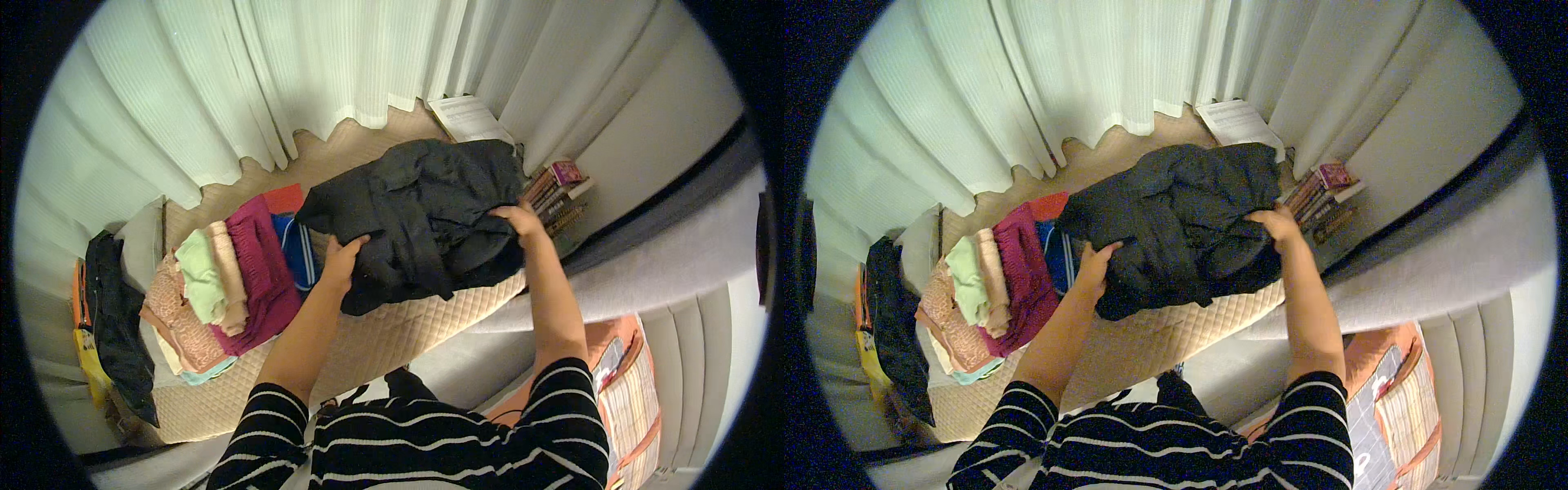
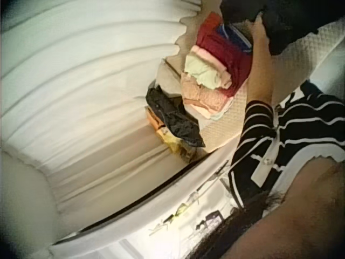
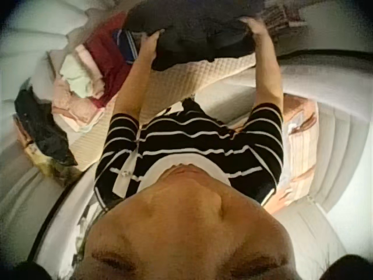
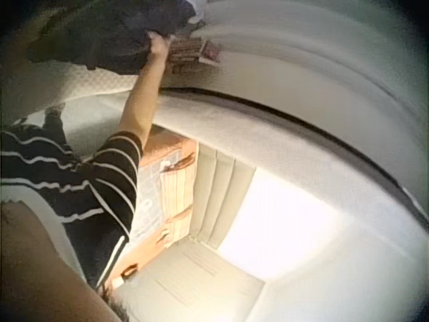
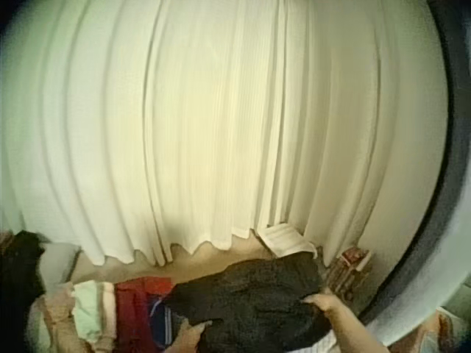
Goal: The person folds a white t-shirt and a black puffer jacket on a bed, then places the jacket on a sofa. They retrieve a pair of socks from a plastic bag hanging on a coat rack, fold them, and return them to the bag. Finally, they fold a maroon jacket on the bed and place it in a closet.
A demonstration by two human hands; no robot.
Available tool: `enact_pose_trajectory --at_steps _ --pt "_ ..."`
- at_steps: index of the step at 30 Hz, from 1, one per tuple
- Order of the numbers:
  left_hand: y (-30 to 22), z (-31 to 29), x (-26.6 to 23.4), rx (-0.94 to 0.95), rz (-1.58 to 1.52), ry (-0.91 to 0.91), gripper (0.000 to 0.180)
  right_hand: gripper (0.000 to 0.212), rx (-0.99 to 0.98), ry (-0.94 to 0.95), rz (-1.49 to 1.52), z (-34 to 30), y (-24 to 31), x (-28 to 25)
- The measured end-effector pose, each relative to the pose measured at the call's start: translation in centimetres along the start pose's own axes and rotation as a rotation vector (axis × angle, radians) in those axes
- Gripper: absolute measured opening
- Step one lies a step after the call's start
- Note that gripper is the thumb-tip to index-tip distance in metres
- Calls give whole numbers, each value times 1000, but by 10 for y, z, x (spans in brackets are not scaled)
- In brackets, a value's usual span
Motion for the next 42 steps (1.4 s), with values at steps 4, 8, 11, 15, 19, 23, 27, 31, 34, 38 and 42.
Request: enact_pose_trajectory --at_steps 4,8,11,15,19,23,27,31,34,38,42 --pt "106 53 -81 -95 225 -219 77 73 -59 -319 -587 183 -82 -24" --pt "72 53 -61 15 144 -281 82 66 -100 -264 -426 221 -82 -26" --pt "36 55 -29 103 25 -248 82 58 -132 -37 -201 191 -37 -4" --pt "58 72 -47 250 58 -210 80 59 -174 32 -168 214 -30 -6" --pt "66 78 -72 171 814 -371 76 64 -224 -297 -617 233 -30 -7" --pt "8 62 28 778 1367 -226 77 80 -687 -637 -899 159 25 31" --pt "44 63 87 500 1633 268 71 99 -509 -287 -1257 151 0 112" --pt "80 84 67 284 1720 395 71 106 -393 -285 -1361 178 -34 127" --pt "81 97 61 244 1647 417 71 104 -346 -263 -1407 181 -35 133" --pt "56 61 60 492 1734 349 69 97 -621 -275 -1287 142 -33 155" --pt "86 17 26 515 1713 416 62 89 -614 -69 -1540 95 -87 193"
Point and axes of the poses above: each hand's wrist, its own z-axis towards the middle knuckle, its own x-axis out of the palm, y = z × x, the point moved 5 cm from there along z, towards the middle knuckle, and after that the axes turned 15 degrees about x, right-handed, at the moved point
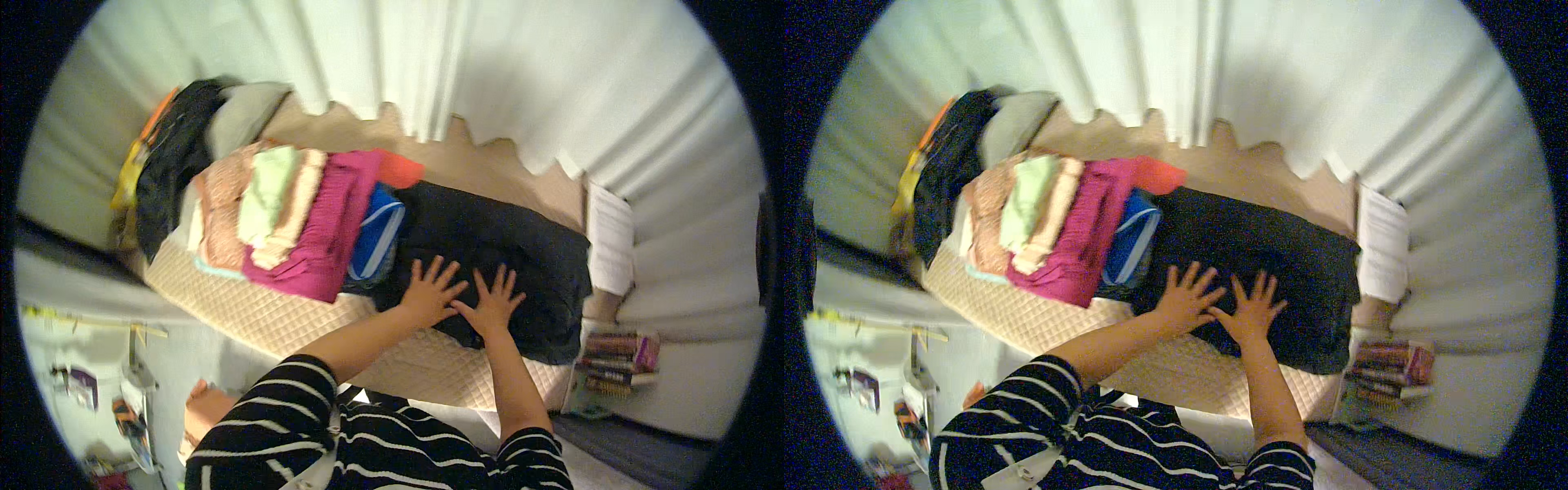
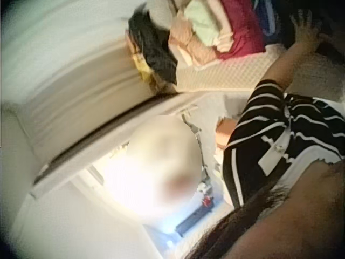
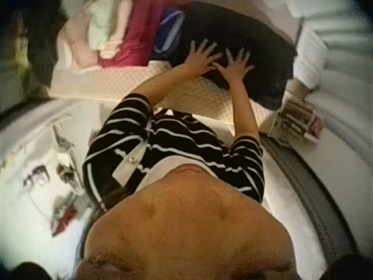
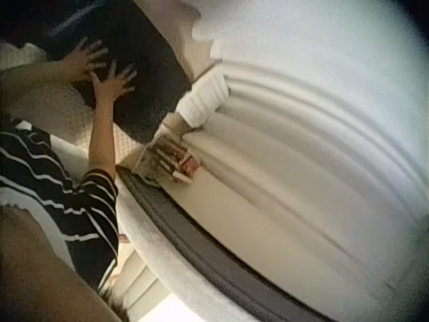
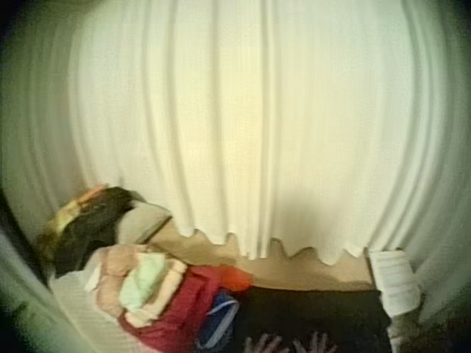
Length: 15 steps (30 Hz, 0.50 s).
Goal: The person folds a white t-shirt and a black puffer jacket on a bed, then places the jacket on a sofa. They retrieve a pair of socks from a plastic bag hanging on a coat rack, fold them, and return them to the bag. Finally, they fold a maroon jacket on the bed and place it in a closet.
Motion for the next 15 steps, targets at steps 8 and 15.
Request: enact_pose_trajectory --at_steps 8,15 --pt "-11 -64 -62 146 -407 41 57 64 50 -130 97 -30 32 0" --pt "64 -361 -57 -131 -531 -333 44 40 -666 -126 452 -190 244 46"
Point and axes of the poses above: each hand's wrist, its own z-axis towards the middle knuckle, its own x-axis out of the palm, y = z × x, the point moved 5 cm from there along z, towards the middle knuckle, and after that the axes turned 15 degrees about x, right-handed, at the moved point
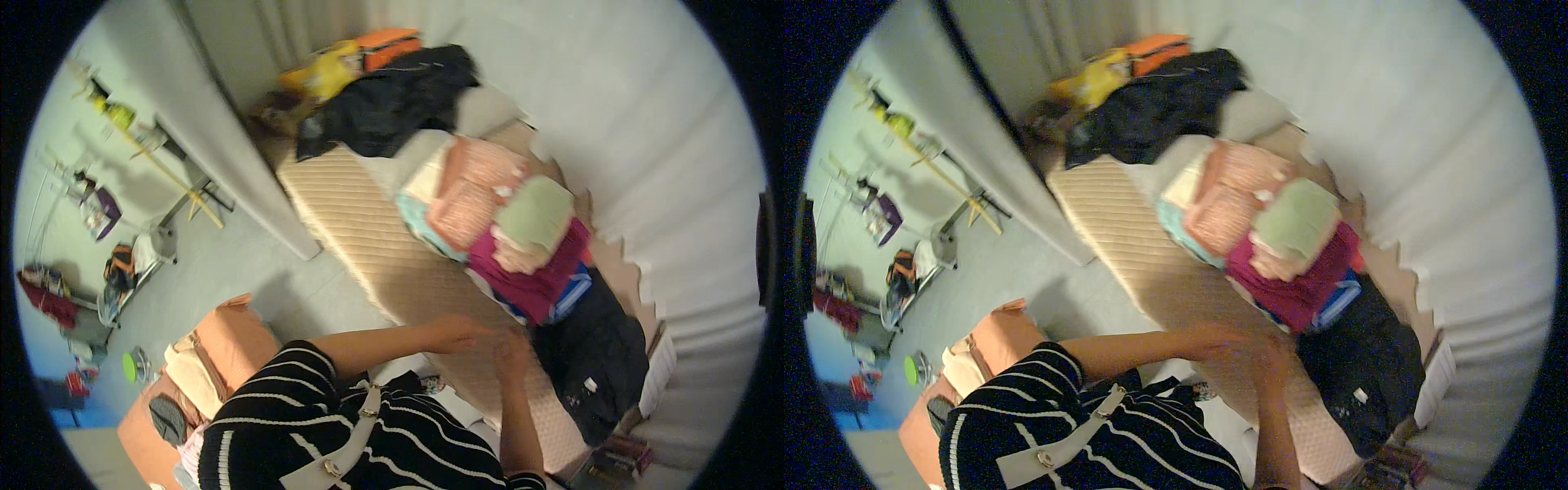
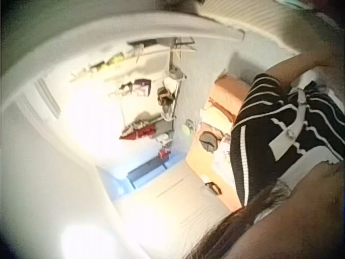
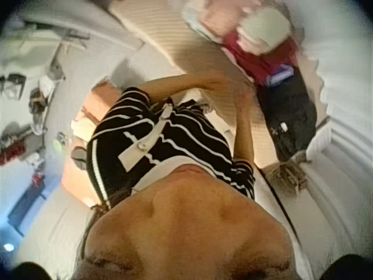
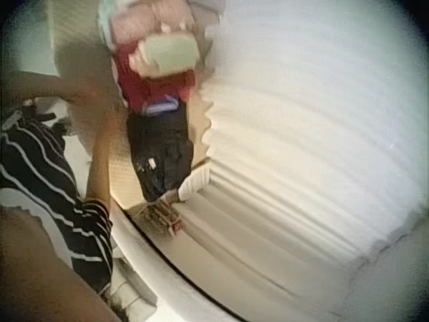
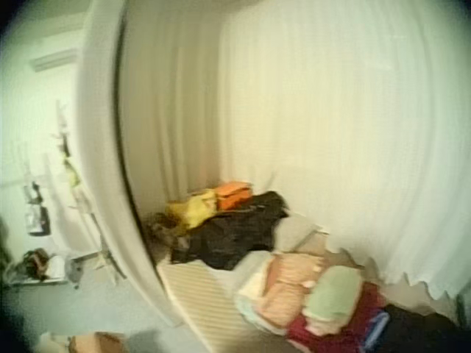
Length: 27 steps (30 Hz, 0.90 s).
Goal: The person folds a white t-shirt and a black puffer jacket on a bed, then places the jacket on a sofa. They retrieve a pair of socks from a plastic bag hanging on a coat rack, fold them, and return them to the bag. Finally, they fold a maroon jacket on the bed and place it in a closet.
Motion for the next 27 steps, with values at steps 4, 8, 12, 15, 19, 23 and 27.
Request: enact_pose_trajectory --at_steps 4,8,12,15,19,23,27 --pt "5 -172 -133 -375 211 -120 31 41 -164 183 174 0 171 81" --pt "-24 -311 -257 -491 281 -861 27 38 -157 507 407 23 349 133" --pt "-27 -408 -314 -589 335 -1130 24 37 -347 579 494 37 472 156" --pt "-17 -461 -329 -647 315 -1225 23 36 -396 608 496 55 528 180" --pt "2 -516 -350 -675 197 -1212 22 36 -292 747 626 83 581 242" --pt "3 -557 -418 -723 253 -1134 26 36 -370 915 668 85 665 296" --pt "1 -629 -476 -825 311 -1229 27 34 -499 1147 687 66 781 355"
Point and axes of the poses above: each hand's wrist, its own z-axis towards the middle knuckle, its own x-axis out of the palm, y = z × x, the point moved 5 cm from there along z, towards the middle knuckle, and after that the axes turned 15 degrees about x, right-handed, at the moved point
